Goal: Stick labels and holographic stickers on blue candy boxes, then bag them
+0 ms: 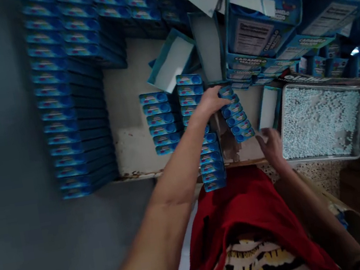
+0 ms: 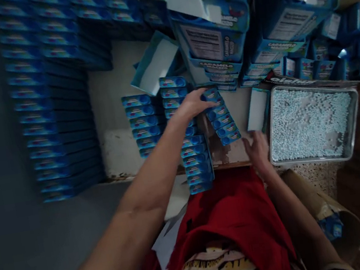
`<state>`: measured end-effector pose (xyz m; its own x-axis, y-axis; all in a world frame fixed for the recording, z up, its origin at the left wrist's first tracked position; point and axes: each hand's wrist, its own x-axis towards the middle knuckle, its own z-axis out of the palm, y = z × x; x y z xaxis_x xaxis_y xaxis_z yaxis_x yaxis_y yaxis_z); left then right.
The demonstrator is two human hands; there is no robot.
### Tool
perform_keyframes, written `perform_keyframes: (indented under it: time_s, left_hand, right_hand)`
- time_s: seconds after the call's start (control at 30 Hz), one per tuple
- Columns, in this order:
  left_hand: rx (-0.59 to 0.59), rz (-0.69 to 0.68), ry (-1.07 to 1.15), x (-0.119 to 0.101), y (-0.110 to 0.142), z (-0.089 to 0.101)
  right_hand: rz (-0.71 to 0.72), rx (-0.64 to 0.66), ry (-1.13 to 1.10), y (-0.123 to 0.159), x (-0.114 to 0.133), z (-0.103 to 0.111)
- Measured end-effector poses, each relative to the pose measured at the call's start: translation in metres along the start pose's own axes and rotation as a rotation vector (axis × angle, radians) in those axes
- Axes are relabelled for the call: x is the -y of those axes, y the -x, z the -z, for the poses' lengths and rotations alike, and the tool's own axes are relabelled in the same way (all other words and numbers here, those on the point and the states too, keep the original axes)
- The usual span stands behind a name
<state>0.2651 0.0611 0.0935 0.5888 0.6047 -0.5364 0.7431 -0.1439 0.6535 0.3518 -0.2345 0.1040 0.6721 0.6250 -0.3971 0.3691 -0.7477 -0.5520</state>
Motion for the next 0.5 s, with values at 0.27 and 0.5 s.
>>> perform_keyframes:
  time_s: [0.27, 0.5]
  left_hand:
    - [-0.261, 0.011, 0.206, -0.014, 0.036, -0.021]
    - [-0.729, 0.158, 0.135, 0.077, 0.132, 0.097]
  right_hand:
    - [0.469, 0.166, 0.607, -0.024, -0.041, 0.058]
    - [0.834, 0.382, 0.223, 0.079, -0.005, 0.150]
